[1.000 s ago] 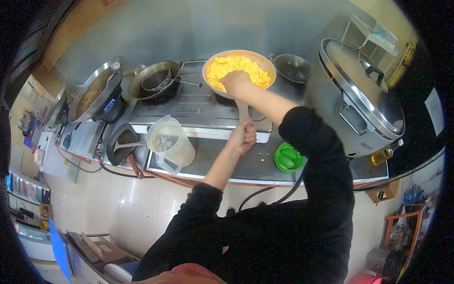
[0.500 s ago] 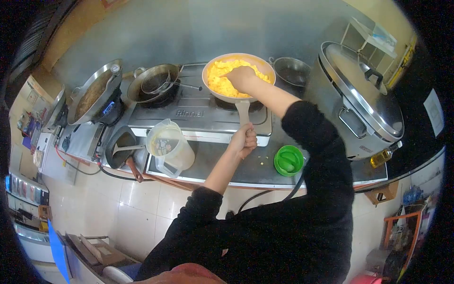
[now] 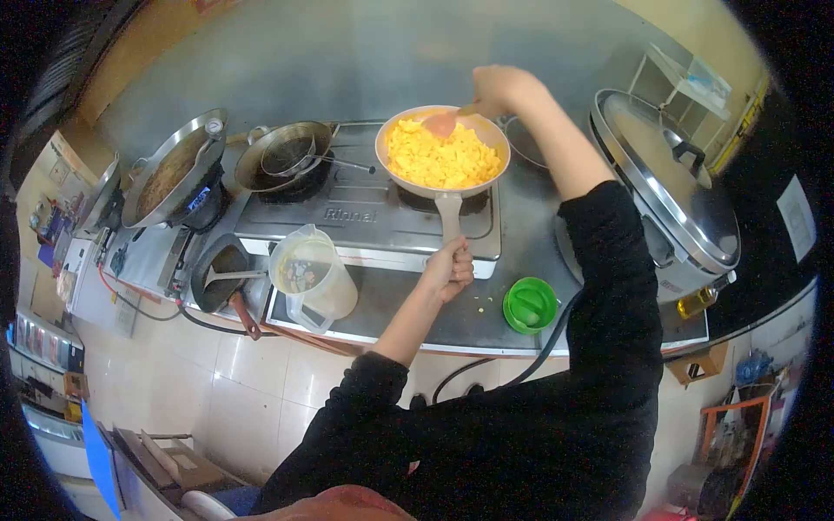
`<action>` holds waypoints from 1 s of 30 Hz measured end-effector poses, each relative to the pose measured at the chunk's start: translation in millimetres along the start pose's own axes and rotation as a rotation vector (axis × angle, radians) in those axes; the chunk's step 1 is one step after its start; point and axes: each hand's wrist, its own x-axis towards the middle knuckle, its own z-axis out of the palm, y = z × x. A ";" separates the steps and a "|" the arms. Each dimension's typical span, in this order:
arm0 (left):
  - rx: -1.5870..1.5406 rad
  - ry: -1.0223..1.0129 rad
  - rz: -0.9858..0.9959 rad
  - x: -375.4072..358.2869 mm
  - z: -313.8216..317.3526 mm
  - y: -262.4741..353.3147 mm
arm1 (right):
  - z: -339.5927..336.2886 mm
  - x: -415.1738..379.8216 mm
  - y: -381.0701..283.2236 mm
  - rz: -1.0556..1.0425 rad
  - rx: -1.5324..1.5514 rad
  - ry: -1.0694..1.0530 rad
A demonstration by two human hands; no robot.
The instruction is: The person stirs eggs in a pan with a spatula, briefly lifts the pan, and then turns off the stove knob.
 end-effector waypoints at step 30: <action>-0.033 -0.013 0.005 -3.4 -4.0 4.0 | 110.0 22.5 -20.3 -0.265 -0.249 0.109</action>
